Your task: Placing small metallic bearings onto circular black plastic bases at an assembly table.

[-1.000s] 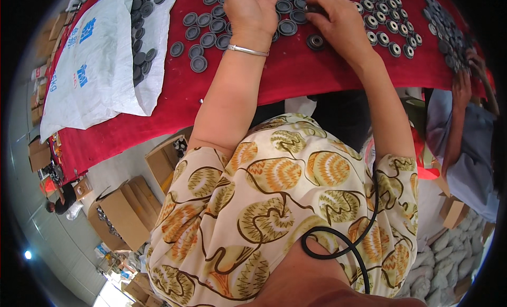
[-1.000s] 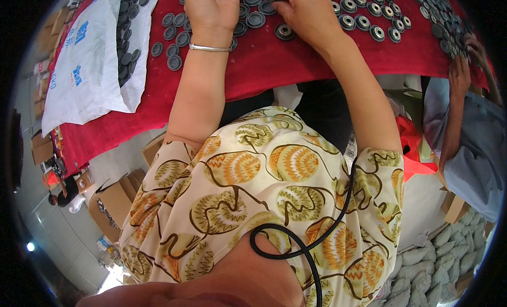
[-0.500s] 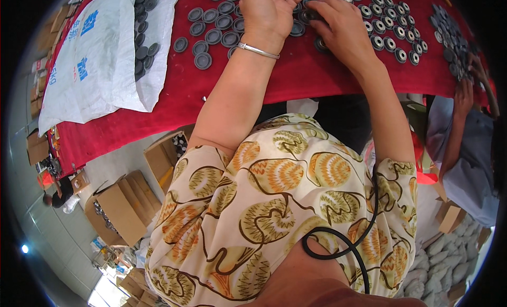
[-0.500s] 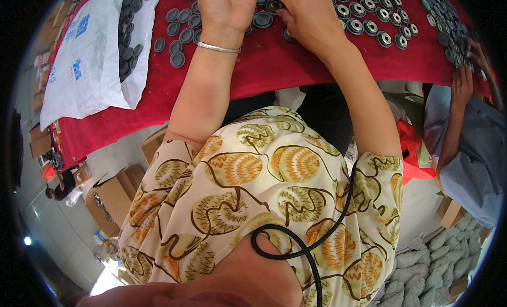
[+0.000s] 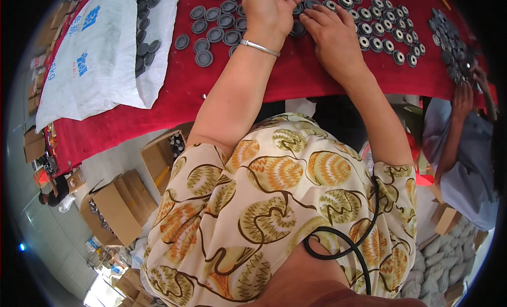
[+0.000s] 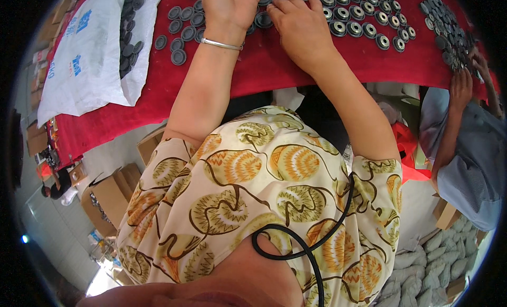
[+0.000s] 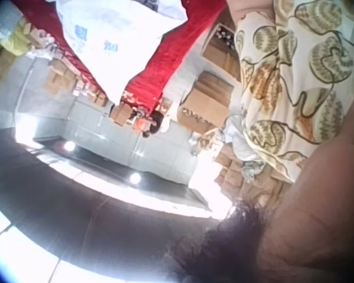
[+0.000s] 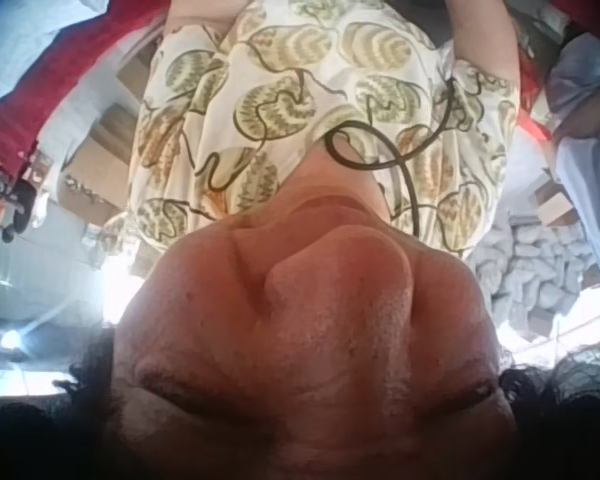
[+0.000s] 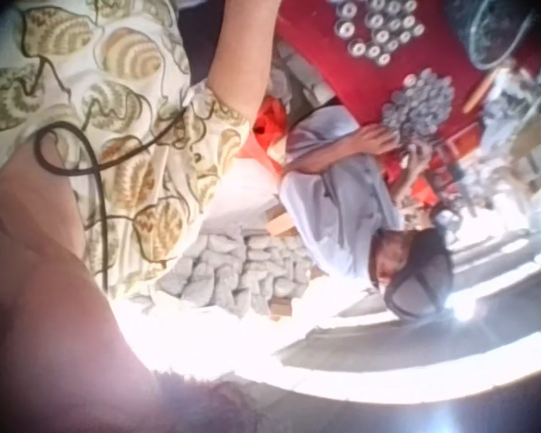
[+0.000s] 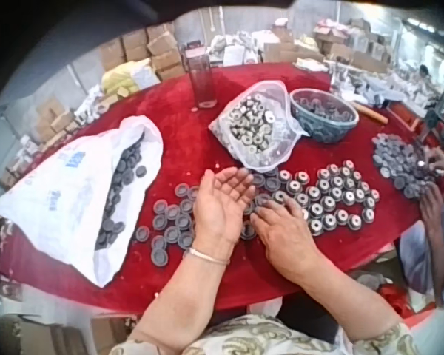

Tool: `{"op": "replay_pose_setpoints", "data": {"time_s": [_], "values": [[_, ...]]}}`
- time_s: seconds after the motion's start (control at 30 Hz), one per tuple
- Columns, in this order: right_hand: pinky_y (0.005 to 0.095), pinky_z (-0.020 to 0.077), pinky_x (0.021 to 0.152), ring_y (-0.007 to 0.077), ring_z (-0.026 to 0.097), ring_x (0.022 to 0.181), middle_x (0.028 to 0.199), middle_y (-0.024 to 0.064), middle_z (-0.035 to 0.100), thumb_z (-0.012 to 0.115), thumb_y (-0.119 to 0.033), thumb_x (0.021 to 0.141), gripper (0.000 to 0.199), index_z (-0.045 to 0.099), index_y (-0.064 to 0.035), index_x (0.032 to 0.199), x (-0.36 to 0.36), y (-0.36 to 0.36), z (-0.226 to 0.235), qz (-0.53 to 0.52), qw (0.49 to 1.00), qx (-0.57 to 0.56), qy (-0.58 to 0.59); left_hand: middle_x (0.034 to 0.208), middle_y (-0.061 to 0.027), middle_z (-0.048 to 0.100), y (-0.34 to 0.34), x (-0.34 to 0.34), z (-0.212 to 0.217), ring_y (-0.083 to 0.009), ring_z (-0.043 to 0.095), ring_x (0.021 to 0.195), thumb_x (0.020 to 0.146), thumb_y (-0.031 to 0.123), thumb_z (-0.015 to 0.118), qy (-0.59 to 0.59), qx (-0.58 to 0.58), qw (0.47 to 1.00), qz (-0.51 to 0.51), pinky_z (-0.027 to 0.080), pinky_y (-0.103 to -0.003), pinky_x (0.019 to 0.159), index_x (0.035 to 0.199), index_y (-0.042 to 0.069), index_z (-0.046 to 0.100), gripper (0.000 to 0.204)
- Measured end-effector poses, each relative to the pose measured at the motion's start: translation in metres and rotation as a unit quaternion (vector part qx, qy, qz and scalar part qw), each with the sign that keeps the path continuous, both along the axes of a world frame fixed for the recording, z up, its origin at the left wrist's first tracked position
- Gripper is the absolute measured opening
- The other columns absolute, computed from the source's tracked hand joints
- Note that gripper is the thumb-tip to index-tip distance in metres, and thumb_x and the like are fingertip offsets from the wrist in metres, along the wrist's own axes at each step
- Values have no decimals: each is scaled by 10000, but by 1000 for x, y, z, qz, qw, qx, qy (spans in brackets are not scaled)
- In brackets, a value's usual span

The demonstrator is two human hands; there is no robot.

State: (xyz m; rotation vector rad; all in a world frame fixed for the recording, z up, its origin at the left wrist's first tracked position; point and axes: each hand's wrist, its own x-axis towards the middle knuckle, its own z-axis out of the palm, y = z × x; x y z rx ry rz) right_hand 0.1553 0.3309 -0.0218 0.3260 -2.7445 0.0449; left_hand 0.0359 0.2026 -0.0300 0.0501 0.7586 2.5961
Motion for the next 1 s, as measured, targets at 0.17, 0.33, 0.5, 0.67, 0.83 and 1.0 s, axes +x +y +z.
{"op": "replay_pose_setpoints", "data": {"time_s": [0.17, 0.33, 0.5, 0.67, 0.83, 1.0], "values": [[412, 446, 1120, 292, 596, 1298, 1341, 102, 667, 616, 48, 897, 446, 670, -99, 1315, 1, 32, 9, 55, 962, -258, 66, 1062, -133, 701, -2, -8, 1, -253, 672, 963, 1099, 424, 432, 24, -12, 999, 32, 555, -395, 888, 1099, 37, 622, 430], [320, 449, 1095, 209, 612, 1293, 1354, 99, 678, 674, -38, 982, 391, 647, -66, 1371, 57, 101, 1, -99, 932, -302, 174, 1033, -105, 704, -20, 0, 22, -195, 687, 859, 1076, 241, 511, 196, -247, 948, 34, 569, -287, 690, 1132, 19, 627, 256], [399, 481, 1053, 329, 630, 1250, 1322, 163, 675, 683, -168, 984, 370, 652, -56, 1334, 102, 156, -16, -230, 926, -216, 206, 978, -195, 705, -21, 43, 26, -384, 675, 985, 889, 271, 656, 502, -613, 608, 50, 556, -486, 867, 915, -9, 724, 289], [429, 472, 1053, 354, 619, 1244, 1318, 165, 673, 636, -266, 1017, 377, 651, -60, 1333, 91, 192, -28, -266, 914, -198, 235, 1003, -203, 690, -14, 50, 15, -404, 653, 995, 873, 215, 664, 569, -671, 471, 70, 549, -502, 878, 944, -2, 716, 234], [437, 474, 1046, 359, 626, 1221, 1310, 169, 675, 626, -261, 1021, 365, 655, -57, 1322, 77, 202, -43, -283, 905, -222, 228, 968, -201, 669, -7, 47, 4, -404, 647, 979, 874, 187, 663, 585, -661, 466, 61, 541, -500, 861, 955, 5, 699, 203], [443, 474, 1043, 367, 625, 1212, 1296, 179, 676, 589, -246, 1034, 343, 660, -44, 1301, 77, 196, -52, -295, 904, -204, 232, 978, -204, 689, 3, 44, 7, -403, 661, 944, 885, 222, 673, 600, -634, 487, 15, 535, -479, 837, 1036, 16, 718, 259]]}}
